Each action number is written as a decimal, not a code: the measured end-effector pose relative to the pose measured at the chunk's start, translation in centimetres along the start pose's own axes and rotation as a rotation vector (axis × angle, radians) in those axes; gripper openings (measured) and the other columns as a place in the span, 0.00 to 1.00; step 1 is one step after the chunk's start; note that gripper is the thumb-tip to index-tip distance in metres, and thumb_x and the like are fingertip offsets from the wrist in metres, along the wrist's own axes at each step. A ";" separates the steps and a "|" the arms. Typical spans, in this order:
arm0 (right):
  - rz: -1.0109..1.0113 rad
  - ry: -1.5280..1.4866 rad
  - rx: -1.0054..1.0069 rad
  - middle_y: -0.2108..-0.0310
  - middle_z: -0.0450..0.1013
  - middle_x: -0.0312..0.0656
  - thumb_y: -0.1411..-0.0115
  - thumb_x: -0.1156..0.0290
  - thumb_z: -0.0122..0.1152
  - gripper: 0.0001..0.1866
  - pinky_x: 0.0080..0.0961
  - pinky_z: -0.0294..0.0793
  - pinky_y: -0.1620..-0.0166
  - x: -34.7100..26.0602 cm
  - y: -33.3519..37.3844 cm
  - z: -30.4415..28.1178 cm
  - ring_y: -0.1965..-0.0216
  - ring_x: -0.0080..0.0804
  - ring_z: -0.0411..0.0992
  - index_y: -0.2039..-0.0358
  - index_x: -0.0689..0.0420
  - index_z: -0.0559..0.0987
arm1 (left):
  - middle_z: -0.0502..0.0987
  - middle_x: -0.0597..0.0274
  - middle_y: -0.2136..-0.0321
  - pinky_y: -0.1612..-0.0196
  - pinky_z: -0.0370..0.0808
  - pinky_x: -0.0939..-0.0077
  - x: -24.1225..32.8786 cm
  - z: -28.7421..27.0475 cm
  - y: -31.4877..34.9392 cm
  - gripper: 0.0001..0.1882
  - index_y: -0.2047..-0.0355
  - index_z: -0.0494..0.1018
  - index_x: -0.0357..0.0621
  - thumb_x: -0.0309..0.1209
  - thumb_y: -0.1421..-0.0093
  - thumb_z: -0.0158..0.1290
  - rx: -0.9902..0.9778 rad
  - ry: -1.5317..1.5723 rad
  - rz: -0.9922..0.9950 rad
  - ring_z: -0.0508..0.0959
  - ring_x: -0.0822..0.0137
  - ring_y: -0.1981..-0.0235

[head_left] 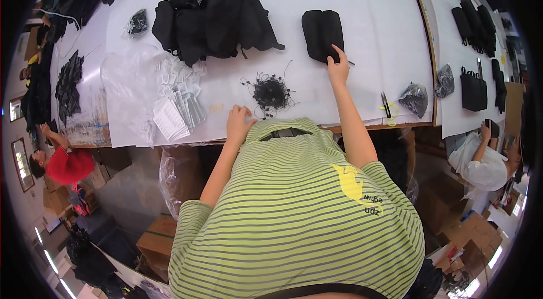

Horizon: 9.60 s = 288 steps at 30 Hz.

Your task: Inspecting and organizing small black fabric pouches and labels at a workshop table.

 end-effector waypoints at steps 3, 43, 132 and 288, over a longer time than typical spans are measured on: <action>-0.199 0.142 0.099 0.51 0.66 0.42 0.49 0.74 0.56 0.21 0.24 0.70 0.58 0.1 0.3 -1.2 0.61 0.29 0.72 0.52 0.50 0.74 | 0.67 0.58 0.70 0.60 0.67 0.66 0.0 -0.1 0.7 0.13 0.71 0.71 0.44 0.32 0.55 0.63 0.043 0.046 0.071 0.68 0.56 0.64; 0.149 -0.482 -0.773 0.82 0.67 0.34 0.36 0.60 0.47 0.18 0.14 0.57 0.75 -11.7 14.1 2.3 0.80 0.16 0.60 0.76 0.59 0.74 | 0.75 0.60 0.68 0.56 0.67 0.73 5.2 -8.6 4.4 0.11 0.67 0.74 0.41 0.35 0.46 0.57 0.201 0.414 0.079 0.71 0.67 0.63; 0.044 -0.104 -0.891 0.85 0.66 0.30 0.43 0.70 0.60 0.08 0.14 0.54 0.81 -14.0 11.3 1.5 0.84 0.14 0.61 0.75 0.59 0.73 | 0.72 0.66 0.69 0.69 0.70 0.78 1.2 -0.7 -19.4 0.23 0.61 0.70 0.42 0.39 0.52 0.65 0.252 1.440 -0.735 0.71 0.72 0.75; -0.652 0.304 -0.746 0.75 0.74 0.39 0.50 0.67 0.64 0.09 0.29 0.69 0.66 -15.1 15.6 -1.5 0.71 0.36 0.70 0.71 0.58 0.79 | 0.78 0.58 0.69 0.58 0.70 0.75 15.5 -9.6 -1.0 0.10 0.65 0.73 0.39 0.31 0.44 0.55 -0.232 0.663 0.248 0.76 0.69 0.63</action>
Point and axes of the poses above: each hand's wrist, its own y-axis away from the middle knuckle, its own z-axis out of the palm, x = y × z, the point moved 4 cm from there along -y, towards the middle knuckle
